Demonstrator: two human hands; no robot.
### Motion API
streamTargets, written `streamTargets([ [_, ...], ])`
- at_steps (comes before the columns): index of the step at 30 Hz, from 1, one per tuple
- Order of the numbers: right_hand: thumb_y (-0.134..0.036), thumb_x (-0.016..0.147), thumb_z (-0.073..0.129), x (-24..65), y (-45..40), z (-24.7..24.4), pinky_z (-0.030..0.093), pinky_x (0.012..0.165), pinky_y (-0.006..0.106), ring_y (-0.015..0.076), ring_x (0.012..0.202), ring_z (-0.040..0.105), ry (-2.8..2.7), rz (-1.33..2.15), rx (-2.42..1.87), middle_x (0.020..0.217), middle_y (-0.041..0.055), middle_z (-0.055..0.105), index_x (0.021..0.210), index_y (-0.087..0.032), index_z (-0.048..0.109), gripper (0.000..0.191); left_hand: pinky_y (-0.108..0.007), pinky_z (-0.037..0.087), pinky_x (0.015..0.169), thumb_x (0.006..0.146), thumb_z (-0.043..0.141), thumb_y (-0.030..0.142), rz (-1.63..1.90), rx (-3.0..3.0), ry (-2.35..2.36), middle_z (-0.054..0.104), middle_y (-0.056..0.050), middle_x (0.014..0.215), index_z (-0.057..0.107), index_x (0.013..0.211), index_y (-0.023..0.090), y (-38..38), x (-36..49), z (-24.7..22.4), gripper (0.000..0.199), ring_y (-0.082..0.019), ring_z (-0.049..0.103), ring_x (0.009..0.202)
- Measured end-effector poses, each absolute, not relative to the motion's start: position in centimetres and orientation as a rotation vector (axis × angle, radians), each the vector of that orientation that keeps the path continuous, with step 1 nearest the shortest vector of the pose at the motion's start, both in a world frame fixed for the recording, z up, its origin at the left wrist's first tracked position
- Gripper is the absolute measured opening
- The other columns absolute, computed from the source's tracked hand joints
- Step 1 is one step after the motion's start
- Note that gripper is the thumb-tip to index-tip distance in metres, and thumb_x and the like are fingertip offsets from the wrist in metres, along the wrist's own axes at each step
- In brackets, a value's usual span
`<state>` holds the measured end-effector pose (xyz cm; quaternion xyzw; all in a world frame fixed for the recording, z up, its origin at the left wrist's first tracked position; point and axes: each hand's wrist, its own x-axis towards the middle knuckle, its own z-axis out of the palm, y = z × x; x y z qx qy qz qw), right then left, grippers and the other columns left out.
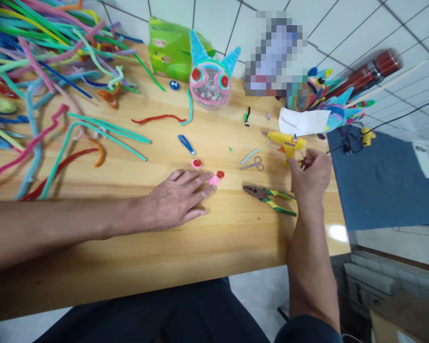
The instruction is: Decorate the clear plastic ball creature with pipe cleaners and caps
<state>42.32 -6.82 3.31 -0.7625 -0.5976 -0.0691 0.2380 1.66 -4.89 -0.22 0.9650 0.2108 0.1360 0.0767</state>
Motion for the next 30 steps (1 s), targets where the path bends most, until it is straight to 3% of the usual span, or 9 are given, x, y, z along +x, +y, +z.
streamTargets([
  [2, -0.044, 0.097, 0.069, 39.7, -7.2, 4.2, 0.055, 0.094, 0.053, 0.0333, 0.098, 0.069, -1.678, -0.288, -2.015, 0.110, 0.0143, 0.074, 0.116, -0.027, 0.071, 0.025, -0.045, 0.042, 0.111, 0.106, 0.062, 0.053, 0.424, 2.892, 0.629, 0.059, -0.016, 0.160, 0.061, 0.150, 0.017, -4.9, 1.7, -0.2, 0.057, -0.034, 0.053, 0.142],
  [7, -0.030, 0.097, 0.069, 32.4, -5.4, 5.0, 0.058, 0.092, 0.048, 0.0298, 0.097, 0.073, -2.121, 0.007, -1.710, 0.101, 0.0075, 0.078, 0.106, -0.027, 0.074, 0.011, -0.046, 0.042, 0.111, 0.106, 0.063, 0.052, 0.420, 2.889, 0.633, 0.059, -0.015, 0.161, 0.062, 0.150, 0.017, -4.8, 1.7, -0.2, 0.056, -0.034, 0.053, 0.141],
  [13, -0.025, 0.098, 0.069, 29.5, -5.6, 4.1, 0.059, 0.088, 0.045, 0.0295, 0.099, 0.075, -2.373, 0.245, -1.551, 0.104, 0.0089, 0.079, 0.109, -0.025, 0.073, 0.013, -0.045, 0.041, 0.110, 0.107, 0.061, 0.053, 0.431, 2.899, 0.621, 0.061, -0.017, 0.157, 0.061, 0.151, 0.014, -4.9, 1.7, -0.1, 0.059, -0.035, 0.054, 0.139],
  [30, -0.020, 0.102, 0.063, 28.5, -5.8, 3.2, 0.060, 0.088, 0.044, 0.0285, 0.102, 0.073, -2.431, 0.384, -1.425, 0.106, 0.0092, 0.076, 0.114, -0.026, 0.071, 0.016, -0.046, 0.042, 0.111, 0.108, 0.059, 0.052, 0.392, 2.899, 0.629, 0.061, -0.017, 0.157, 0.059, 0.154, 0.015, -4.9, 1.7, 0.0, 0.059, -0.035, 0.052, 0.143],
])
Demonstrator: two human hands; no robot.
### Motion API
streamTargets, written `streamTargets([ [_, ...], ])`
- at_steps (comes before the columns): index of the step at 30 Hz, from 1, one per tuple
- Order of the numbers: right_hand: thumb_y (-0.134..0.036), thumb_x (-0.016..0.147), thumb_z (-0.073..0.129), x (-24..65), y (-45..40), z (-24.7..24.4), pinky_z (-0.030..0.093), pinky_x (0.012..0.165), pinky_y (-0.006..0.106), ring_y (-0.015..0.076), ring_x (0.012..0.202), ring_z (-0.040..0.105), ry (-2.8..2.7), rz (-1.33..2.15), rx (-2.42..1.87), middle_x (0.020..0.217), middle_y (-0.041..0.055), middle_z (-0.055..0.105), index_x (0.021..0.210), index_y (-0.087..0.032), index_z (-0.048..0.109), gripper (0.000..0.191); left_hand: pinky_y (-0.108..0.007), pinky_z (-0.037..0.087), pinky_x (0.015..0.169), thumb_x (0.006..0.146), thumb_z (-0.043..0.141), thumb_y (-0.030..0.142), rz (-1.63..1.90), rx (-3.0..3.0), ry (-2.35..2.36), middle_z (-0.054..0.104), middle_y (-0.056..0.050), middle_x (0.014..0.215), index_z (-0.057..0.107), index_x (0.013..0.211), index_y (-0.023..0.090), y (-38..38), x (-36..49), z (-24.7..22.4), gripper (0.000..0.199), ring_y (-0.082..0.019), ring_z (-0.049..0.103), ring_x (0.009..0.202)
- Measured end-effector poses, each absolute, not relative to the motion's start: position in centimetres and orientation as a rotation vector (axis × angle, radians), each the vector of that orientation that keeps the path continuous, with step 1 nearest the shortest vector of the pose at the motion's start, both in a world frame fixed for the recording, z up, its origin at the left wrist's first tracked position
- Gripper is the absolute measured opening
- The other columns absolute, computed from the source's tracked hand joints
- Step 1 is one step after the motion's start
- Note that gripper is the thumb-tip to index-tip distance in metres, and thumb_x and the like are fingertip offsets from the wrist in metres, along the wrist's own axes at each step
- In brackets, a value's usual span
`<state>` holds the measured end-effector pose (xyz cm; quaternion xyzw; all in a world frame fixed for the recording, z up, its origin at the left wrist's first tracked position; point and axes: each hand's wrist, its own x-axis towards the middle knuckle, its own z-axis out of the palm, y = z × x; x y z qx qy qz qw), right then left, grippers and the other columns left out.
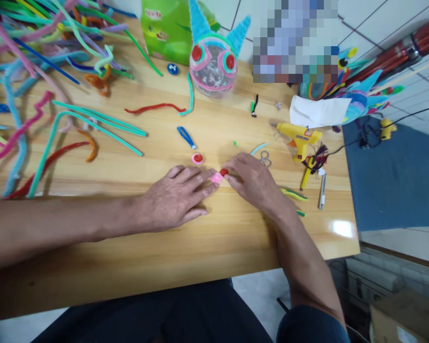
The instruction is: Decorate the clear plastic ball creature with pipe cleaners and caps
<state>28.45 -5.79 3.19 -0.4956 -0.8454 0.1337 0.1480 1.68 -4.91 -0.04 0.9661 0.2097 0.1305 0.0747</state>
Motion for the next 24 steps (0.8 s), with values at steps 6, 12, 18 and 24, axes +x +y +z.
streamTargets([
  [6, -0.025, 0.106, 0.061, 28.63, -5.87, 2.81, 0.059, 0.086, 0.044, 0.0284, 0.098, 0.072, -2.450, 0.311, -1.424, 0.103, 0.0106, 0.076, 0.111, -0.024, 0.073, 0.013, -0.046, 0.041, 0.111, 0.108, 0.060, 0.053, 0.413, 2.902, 0.628, 0.061, -0.018, 0.157, 0.059, 0.154, 0.014, -4.94, 1.62, -0.17, 0.060, -0.035, 0.052, 0.142],
  [12, -0.029, 0.108, 0.059, 28.98, -6.11, 3.04, 0.059, 0.091, 0.044, 0.0283, 0.106, 0.073, -2.458, 0.353, -1.432, 0.111, 0.0103, 0.077, 0.120, -0.027, 0.073, 0.019, -0.047, 0.041, 0.110, 0.108, 0.058, 0.053, 0.406, 2.900, 0.625, 0.061, -0.018, 0.157, 0.059, 0.153, 0.014, -4.93, 1.66, -0.08, 0.060, -0.035, 0.052, 0.141],
  [18, -0.029, 0.108, 0.057, 28.50, -6.08, 3.60, 0.060, 0.092, 0.047, 0.0294, 0.105, 0.073, -2.436, 0.434, -1.500, 0.109, 0.0117, 0.077, 0.114, -0.026, 0.076, 0.020, -0.047, 0.041, 0.112, 0.109, 0.057, 0.052, 0.391, 2.895, 0.628, 0.060, -0.018, 0.157, 0.059, 0.154, 0.015, -4.91, 1.61, -0.05, 0.058, -0.035, 0.051, 0.143],
  [24, -0.034, 0.104, 0.063, 28.34, -6.09, 3.32, 0.058, 0.085, 0.040, 0.0239, 0.089, 0.074, -2.077, 0.589, -1.665, 0.096, 0.0051, 0.080, 0.099, -0.026, 0.078, 0.018, -0.046, 0.040, 0.111, 0.109, 0.057, 0.052, 0.380, 2.902, 0.628, 0.060, -0.018, 0.157, 0.058, 0.154, 0.015, -4.90, 1.61, 0.02, 0.059, -0.035, 0.051, 0.142],
])
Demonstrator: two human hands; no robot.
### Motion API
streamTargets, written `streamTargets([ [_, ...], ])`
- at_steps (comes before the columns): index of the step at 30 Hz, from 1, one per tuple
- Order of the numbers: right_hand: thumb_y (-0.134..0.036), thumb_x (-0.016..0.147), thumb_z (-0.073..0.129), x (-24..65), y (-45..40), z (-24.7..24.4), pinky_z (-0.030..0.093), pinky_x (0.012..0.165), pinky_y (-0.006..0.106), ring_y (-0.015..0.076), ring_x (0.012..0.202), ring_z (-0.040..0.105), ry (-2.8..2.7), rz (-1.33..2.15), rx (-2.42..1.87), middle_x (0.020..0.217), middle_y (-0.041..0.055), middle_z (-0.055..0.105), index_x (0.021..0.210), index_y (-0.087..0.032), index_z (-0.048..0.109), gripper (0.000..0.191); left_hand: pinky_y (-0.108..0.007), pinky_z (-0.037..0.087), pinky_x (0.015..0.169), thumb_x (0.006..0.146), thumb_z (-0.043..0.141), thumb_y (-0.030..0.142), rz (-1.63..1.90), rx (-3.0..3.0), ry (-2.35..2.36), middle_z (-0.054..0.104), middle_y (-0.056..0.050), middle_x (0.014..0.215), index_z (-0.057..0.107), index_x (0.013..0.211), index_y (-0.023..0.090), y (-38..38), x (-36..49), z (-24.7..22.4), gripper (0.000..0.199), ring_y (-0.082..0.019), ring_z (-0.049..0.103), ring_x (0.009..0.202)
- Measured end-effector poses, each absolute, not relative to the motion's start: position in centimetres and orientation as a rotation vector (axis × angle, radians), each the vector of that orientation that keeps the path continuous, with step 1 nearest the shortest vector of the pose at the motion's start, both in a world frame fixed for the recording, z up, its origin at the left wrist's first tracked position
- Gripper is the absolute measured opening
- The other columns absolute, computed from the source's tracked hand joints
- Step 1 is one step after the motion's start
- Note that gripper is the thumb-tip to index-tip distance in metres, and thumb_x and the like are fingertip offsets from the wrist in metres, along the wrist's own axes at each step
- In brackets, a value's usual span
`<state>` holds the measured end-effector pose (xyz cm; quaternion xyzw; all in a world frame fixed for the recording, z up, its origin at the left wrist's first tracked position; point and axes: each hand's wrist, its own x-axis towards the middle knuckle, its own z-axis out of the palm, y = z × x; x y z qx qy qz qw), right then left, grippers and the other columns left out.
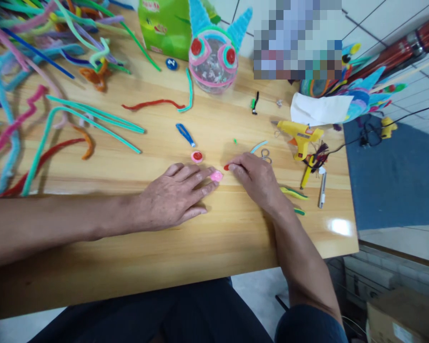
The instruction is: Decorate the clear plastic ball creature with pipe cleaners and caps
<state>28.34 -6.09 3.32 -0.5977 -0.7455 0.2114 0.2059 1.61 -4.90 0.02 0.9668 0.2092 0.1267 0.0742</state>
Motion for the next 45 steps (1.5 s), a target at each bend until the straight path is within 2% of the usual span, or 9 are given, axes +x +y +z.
streamTargets([
  [7, -0.046, 0.091, 0.077, 28.4, -6.1, 3.7, 0.046, 0.059, 0.030, 0.0168, 0.065, 0.060, -1.622, 0.861, -1.814, 0.074, 0.0009, 0.073, 0.090, -0.023, 0.082, 0.023, -0.045, 0.040, 0.111, 0.108, 0.059, 0.053, 0.393, 2.904, 0.625, 0.060, -0.018, 0.157, 0.059, 0.153, 0.015, -4.9, 1.7, 0.1, 0.059, -0.035, 0.052, 0.141],
  [14, -0.042, 0.085, 0.078, 27.8, -6.0, 4.1, 0.046, 0.060, 0.030, 0.0161, 0.065, 0.061, -1.590, 0.895, -1.878, 0.075, 0.0009, 0.075, 0.085, -0.022, 0.081, 0.020, -0.047, 0.040, 0.112, 0.109, 0.057, 0.052, 0.388, 2.896, 0.625, 0.060, -0.018, 0.158, 0.059, 0.154, 0.015, -4.9, 1.6, 0.1, 0.059, -0.035, 0.052, 0.141],
  [20, -0.047, 0.086, 0.079, 27.7, -6.0, 4.4, 0.039, 0.052, 0.029, 0.0140, 0.056, 0.052, -1.524, 0.947, -1.883, 0.061, -0.0013, 0.064, 0.080, -0.022, 0.078, 0.026, -0.047, 0.041, 0.111, 0.109, 0.057, 0.052, 0.356, 2.886, 0.626, 0.061, -0.018, 0.157, 0.059, 0.155, 0.016, -4.8, 1.7, 0.2, 0.059, -0.036, 0.052, 0.141],
  [29, -0.044, 0.087, 0.077, 27.3, -6.1, 4.5, 0.044, 0.061, 0.030, 0.0158, 0.065, 0.057, -1.561, 0.979, -1.842, 0.073, 0.0008, 0.071, 0.081, -0.022, 0.078, 0.022, -0.047, 0.041, 0.110, 0.109, 0.057, 0.052, 0.385, 2.903, 0.631, 0.060, -0.018, 0.158, 0.059, 0.154, 0.016, -4.8, 1.7, 0.1, 0.059, -0.036, 0.053, 0.140],
  [35, -0.043, 0.089, 0.074, 26.8, -6.4, 4.0, 0.043, 0.064, 0.030, 0.0152, 0.067, 0.057, -1.724, 0.967, -1.791, 0.071, -0.0016, 0.067, 0.081, -0.021, 0.075, 0.024, -0.047, 0.041, 0.110, 0.108, 0.057, 0.052, 0.376, 2.895, 0.633, 0.060, -0.018, 0.158, 0.059, 0.154, 0.017, -4.9, 1.7, 0.0, 0.058, -0.036, 0.053, 0.140],
  [45, -0.043, 0.091, 0.072, 26.4, -6.6, 4.0, 0.040, 0.063, 0.031, 0.0165, 0.071, 0.059, -1.768, 0.946, -1.803, 0.076, 0.0002, 0.069, 0.080, -0.022, 0.074, 0.024, -0.049, 0.041, 0.111, 0.109, 0.056, 0.054, 0.374, 2.919, 0.619, 0.058, -0.019, 0.160, 0.058, 0.155, 0.015, -4.8, 1.6, 0.0, 0.061, -0.038, 0.053, 0.141],
])
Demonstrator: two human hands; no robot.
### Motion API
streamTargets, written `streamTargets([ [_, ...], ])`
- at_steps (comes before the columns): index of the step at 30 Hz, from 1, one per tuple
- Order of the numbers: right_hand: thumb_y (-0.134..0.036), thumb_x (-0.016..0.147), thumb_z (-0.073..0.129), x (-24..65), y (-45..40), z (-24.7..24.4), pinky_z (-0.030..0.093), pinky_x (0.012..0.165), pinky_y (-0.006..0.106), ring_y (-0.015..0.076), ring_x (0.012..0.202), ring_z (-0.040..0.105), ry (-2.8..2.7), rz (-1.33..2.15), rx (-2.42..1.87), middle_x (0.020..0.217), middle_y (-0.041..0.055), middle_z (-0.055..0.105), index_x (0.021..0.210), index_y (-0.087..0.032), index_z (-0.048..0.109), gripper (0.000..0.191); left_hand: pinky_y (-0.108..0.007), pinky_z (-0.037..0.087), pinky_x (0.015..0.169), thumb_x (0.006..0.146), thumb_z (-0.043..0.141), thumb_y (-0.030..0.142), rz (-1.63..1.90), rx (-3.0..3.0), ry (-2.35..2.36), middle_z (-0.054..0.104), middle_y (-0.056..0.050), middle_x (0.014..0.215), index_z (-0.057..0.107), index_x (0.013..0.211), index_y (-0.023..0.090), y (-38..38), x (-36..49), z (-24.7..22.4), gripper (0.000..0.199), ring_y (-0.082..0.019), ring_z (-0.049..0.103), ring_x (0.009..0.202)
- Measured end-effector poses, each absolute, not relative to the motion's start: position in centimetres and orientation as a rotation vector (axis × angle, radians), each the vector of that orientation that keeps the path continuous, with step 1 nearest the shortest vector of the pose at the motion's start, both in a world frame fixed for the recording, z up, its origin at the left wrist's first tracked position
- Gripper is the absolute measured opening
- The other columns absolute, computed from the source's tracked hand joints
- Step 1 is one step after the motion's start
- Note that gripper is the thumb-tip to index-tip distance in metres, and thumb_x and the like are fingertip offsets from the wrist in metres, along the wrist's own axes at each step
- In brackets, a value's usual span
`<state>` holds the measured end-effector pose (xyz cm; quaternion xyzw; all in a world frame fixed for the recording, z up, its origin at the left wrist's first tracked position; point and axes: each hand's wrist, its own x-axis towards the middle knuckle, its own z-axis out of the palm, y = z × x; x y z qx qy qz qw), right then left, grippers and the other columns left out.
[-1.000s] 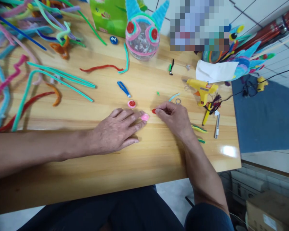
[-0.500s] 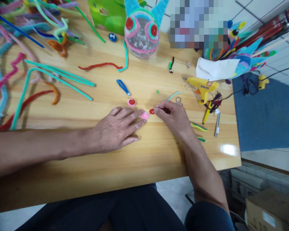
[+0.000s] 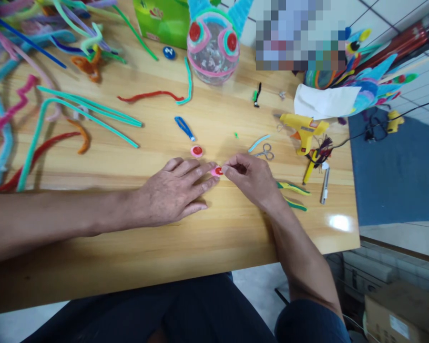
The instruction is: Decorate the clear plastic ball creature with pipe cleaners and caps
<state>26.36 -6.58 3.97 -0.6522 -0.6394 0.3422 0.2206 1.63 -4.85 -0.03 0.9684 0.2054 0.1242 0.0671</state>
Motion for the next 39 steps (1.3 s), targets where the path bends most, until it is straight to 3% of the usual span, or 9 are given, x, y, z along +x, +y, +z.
streamTargets([
  [18, -0.033, 0.094, 0.070, 26.1, -6.8, 3.7, 0.041, 0.062, 0.030, 0.0145, 0.066, 0.056, -1.813, 0.828, -1.772, 0.073, -0.0013, 0.068, 0.084, -0.021, 0.074, 0.016, -0.049, 0.041, 0.109, 0.109, 0.056, 0.053, 0.392, 2.936, 0.612, 0.059, -0.020, 0.159, 0.058, 0.155, 0.013, -4.9, 1.7, -0.1, 0.061, -0.038, 0.054, 0.140],
  [31, -0.023, 0.105, 0.063, 26.5, -7.5, 2.5, 0.047, 0.072, 0.037, 0.0214, 0.077, 0.065, -2.446, -0.116, -1.331, 0.081, 0.0037, 0.072, 0.087, -0.025, 0.067, 0.018, -0.050, 0.042, 0.109, 0.109, 0.056, 0.053, 0.403, 2.927, 0.606, 0.057, -0.021, 0.161, 0.056, 0.158, 0.012, -4.9, 1.6, -0.2, 0.063, -0.039, 0.054, 0.140],
  [39, -0.023, 0.104, 0.065, 27.0, -7.6, 3.1, 0.048, 0.074, 0.036, 0.0212, 0.081, 0.067, -2.507, -0.031, -1.362, 0.086, 0.0040, 0.073, 0.092, -0.025, 0.068, 0.012, -0.049, 0.042, 0.108, 0.109, 0.056, 0.054, 0.403, 2.927, 0.615, 0.056, -0.020, 0.163, 0.056, 0.158, 0.014, -4.8, 1.7, -0.3, 0.064, -0.039, 0.053, 0.141],
])
